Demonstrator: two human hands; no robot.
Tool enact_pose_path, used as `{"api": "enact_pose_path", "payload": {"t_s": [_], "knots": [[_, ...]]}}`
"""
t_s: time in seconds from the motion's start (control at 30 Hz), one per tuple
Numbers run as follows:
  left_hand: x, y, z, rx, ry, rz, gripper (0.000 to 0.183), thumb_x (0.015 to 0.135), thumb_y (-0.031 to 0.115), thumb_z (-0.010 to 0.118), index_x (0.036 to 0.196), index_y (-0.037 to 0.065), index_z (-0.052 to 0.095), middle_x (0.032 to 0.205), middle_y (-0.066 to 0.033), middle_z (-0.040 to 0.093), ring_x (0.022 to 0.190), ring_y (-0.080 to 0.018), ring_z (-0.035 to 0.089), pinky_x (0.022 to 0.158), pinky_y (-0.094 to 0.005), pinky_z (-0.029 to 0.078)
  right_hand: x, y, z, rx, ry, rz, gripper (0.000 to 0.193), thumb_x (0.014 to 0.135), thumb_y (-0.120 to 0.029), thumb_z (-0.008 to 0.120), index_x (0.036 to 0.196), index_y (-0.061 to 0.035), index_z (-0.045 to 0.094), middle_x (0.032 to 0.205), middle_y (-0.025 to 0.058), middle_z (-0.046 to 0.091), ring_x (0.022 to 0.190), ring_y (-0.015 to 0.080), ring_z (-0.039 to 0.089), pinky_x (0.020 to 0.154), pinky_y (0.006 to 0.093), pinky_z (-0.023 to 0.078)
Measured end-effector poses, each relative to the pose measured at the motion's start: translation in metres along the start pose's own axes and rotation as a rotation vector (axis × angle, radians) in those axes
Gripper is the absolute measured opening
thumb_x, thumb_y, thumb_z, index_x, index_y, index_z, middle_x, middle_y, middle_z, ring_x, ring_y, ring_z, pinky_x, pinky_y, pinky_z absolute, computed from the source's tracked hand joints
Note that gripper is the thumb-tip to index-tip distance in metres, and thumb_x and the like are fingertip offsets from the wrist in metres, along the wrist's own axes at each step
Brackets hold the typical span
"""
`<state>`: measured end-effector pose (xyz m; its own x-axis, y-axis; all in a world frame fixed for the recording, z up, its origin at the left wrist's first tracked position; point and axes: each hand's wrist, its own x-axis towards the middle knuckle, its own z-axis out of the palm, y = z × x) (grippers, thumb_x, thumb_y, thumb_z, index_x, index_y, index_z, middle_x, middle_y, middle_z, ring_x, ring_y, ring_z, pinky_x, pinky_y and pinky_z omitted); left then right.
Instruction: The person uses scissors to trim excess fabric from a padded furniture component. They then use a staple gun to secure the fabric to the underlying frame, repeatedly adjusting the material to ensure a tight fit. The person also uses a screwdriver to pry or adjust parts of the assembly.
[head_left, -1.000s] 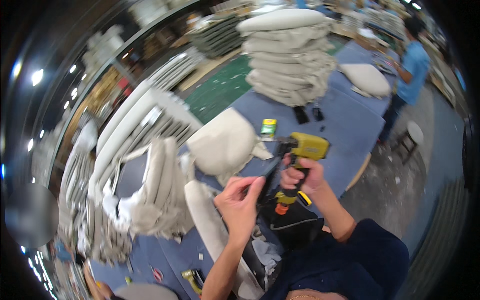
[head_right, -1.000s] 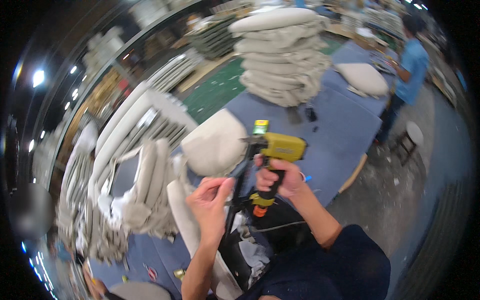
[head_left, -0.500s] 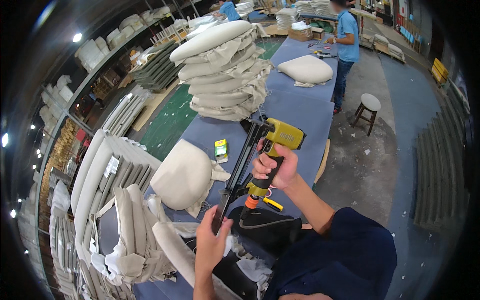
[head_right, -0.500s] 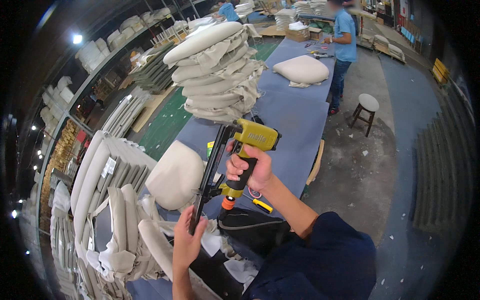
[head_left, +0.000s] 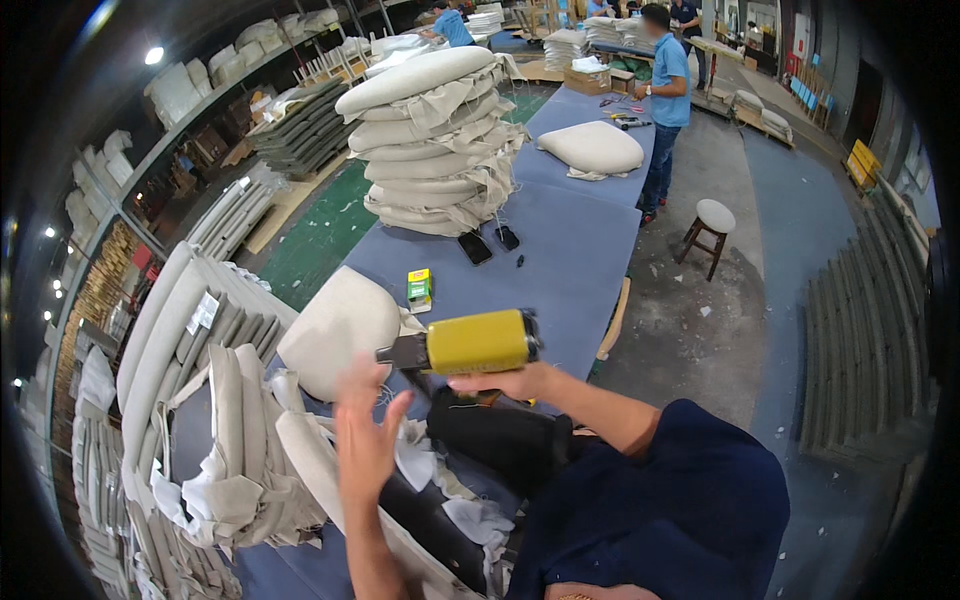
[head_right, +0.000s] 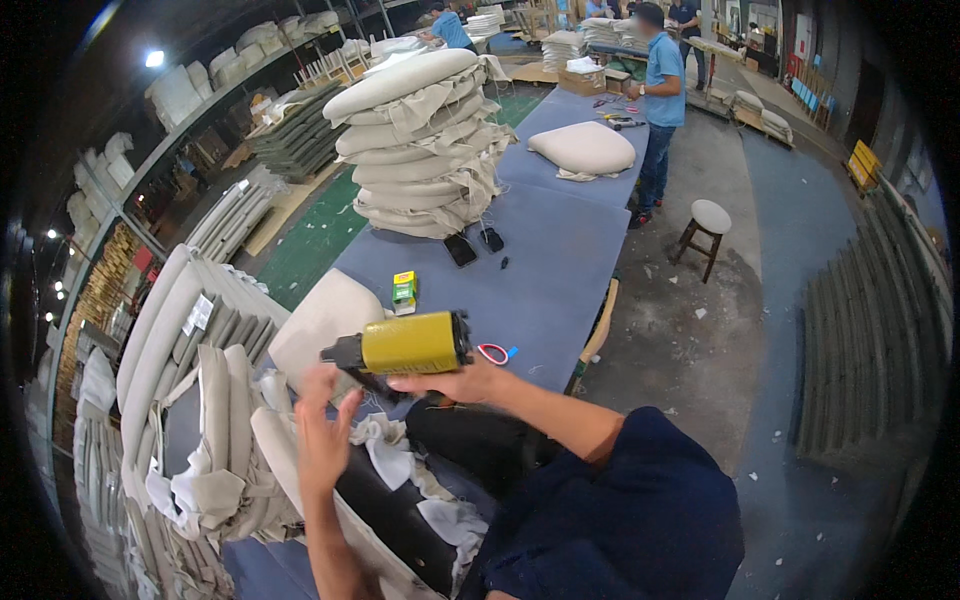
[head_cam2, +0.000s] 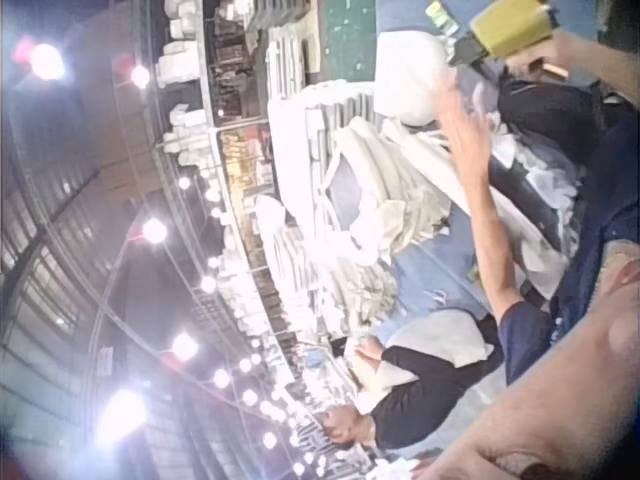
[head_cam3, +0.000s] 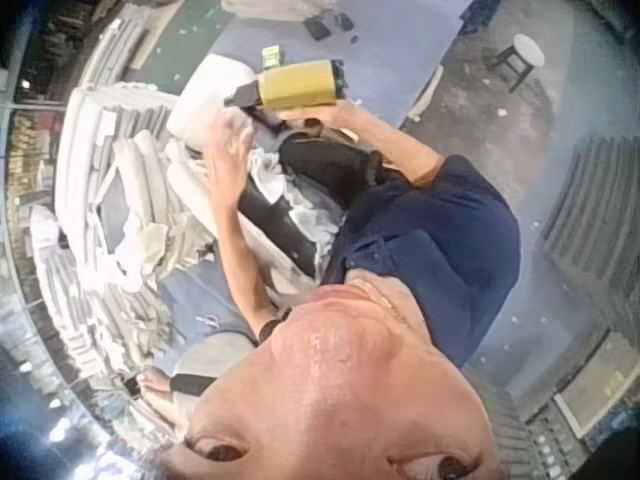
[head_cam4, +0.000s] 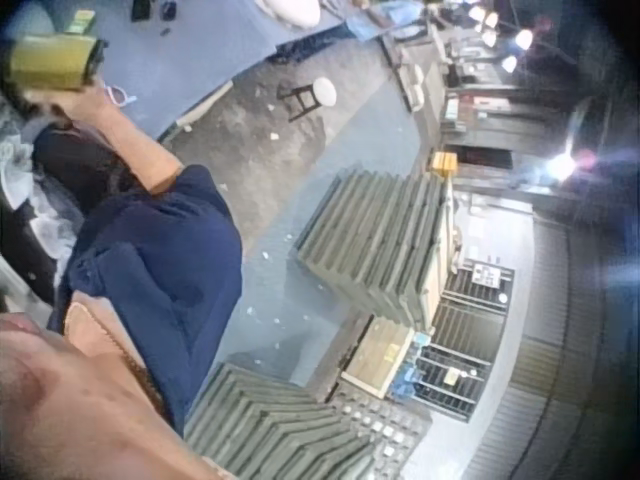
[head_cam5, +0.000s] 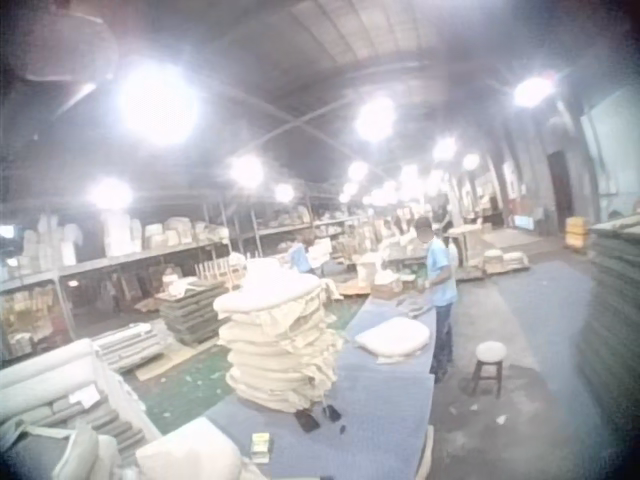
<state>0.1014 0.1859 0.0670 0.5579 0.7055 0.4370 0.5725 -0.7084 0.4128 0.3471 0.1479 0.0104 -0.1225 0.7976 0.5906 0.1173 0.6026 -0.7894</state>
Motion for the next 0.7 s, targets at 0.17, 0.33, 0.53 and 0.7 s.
{"api": "enact_pose_path", "payload": {"t_s": [0.17, 0.33, 0.53, 0.7], "knots": [[-0.062, -0.079, -0.057, 0.651, -0.03, -0.667, 0.089, 0.088, 0.031, 0.074, 0.156, 0.0, 0.025, 0.158, -0.0298, 0.028, 0.147, -0.0409, 0.031, 0.119, -0.0465, 0.026, -0.023, -0.057, -0.092, -0.55, -0.124, -0.184, 0.046, 0.071, -0.019, 0.079, 0.112, 0.0005, 0.071, 0.092, 0.013, 0.075, 0.074, 0.0282, 0.072, 0.068, 0.0332, 0.057], [-0.165, -0.194, -0.096, 0.25, 0.061, -0.733, 0.087, 0.089, 0.022, 0.07, 0.154, -0.01, 0.021, 0.158, -0.0306, 0.029, 0.147, -0.041, 0.03, 0.12, -0.0422, 0.024, -0.013, -0.096, -0.131, -0.82, -0.214, -0.089, 0.049, 0.063, -0.015, 0.079, 0.109, -0.0028, 0.07, 0.088, 0.0126, 0.072, 0.078, 0.0321, 0.071, 0.069, 0.037, 0.055], [-0.184, -0.172, -0.109, 0.054, 0.277, -0.718, 0.074, 0.09, 0.05, 0.069, 0.134, -0.008, 0.056, 0.136, -0.029, 0.058, 0.14, -0.0372, 0.043, 0.114, -0.0454, 0.033, -0.004, -0.061, -0.138, -0.993, -0.329, -0.127, 0.072, 0.053, -0.016, 0.08, 0.121, -0.0065, 0.062, 0.08, 0.0098, 0.066, 0.076, 0.0332, 0.068, 0.065, 0.0404, 0.053], [-0.15, -0.172, -0.086, -0.004, 0.136, -0.676, 0.077, 0.094, 0.021, 0.064, 0.154, -0.007, 0.025, 0.155, -0.0292, 0.035, 0.146, -0.038, 0.034, 0.12, -0.04, 0.025, -0.074, -0.014, -0.116, -0.919, -0.275, 0.105, 0.067, 0.054, -0.018, 0.079, 0.119, -0.0074, 0.065, 0.082, 0.0111, 0.068, 0.077, 0.0335, 0.068, 0.067, 0.0406, 0.053]]}}
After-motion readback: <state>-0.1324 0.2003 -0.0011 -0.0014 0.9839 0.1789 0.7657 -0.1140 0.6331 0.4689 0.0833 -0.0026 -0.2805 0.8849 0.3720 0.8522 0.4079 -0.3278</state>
